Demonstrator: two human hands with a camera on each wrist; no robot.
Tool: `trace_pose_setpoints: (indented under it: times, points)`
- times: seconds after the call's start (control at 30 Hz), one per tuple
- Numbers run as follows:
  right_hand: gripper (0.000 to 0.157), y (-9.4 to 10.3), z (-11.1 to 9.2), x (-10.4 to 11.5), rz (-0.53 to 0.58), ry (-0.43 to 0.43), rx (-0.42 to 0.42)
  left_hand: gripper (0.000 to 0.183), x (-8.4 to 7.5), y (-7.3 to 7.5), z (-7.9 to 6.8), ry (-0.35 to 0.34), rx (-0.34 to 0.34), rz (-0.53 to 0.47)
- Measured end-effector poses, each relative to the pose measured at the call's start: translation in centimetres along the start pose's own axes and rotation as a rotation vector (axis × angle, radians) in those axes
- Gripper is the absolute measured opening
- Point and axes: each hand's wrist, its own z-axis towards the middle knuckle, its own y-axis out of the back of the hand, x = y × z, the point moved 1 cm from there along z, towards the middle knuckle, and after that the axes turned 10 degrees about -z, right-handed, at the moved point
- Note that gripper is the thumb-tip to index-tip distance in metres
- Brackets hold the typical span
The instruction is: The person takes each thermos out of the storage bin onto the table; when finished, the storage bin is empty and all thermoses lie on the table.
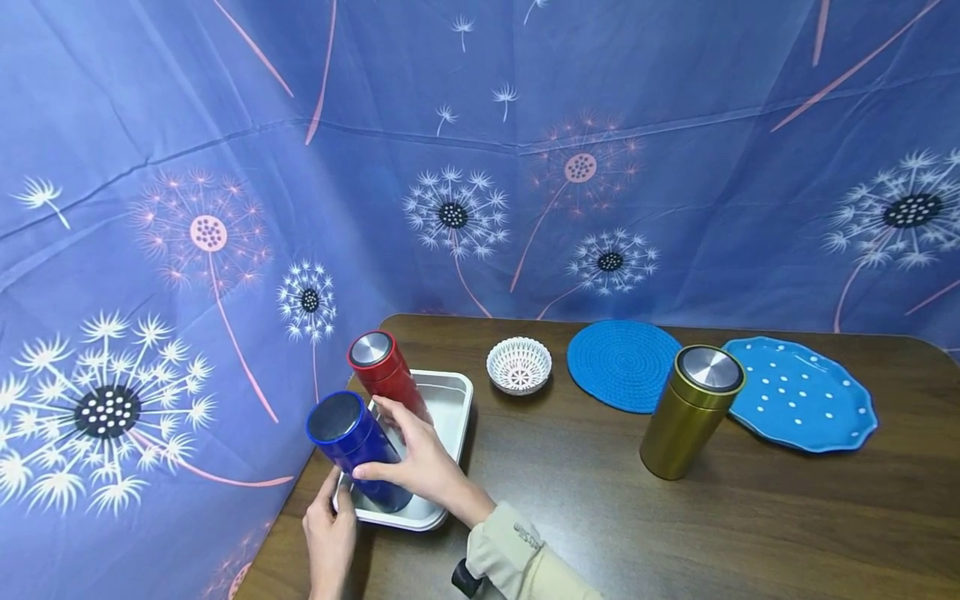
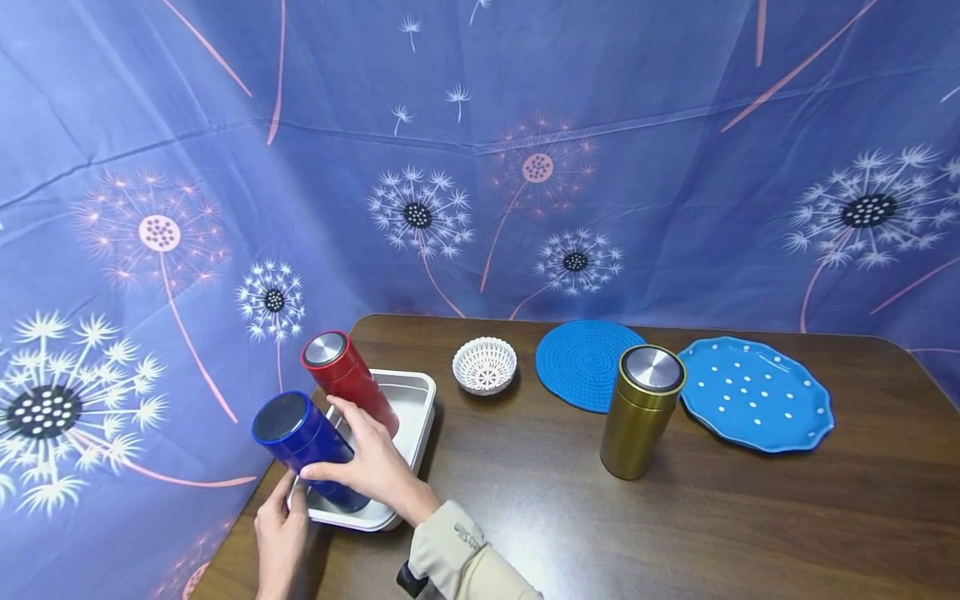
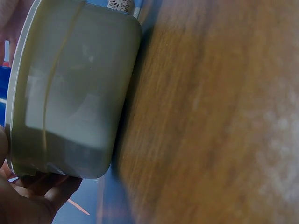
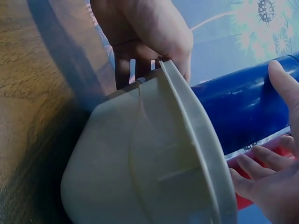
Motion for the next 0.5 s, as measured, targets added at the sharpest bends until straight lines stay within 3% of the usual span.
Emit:
trace_pose_setpoints:
  times: [0.3,0.5]
  points:
    - [0.073,-0.78,-0.05,-0.01,-0.023,0.045,0.032,0.038,0.14,-0.02,-0.06,0.014,0.004,-0.004]
    - [0.072,-0.84,-0.08,-0.03,-0.056,0.070,0.006,0.038,0.11,-0.06,-0.06,0.005,-0.011,0.025]
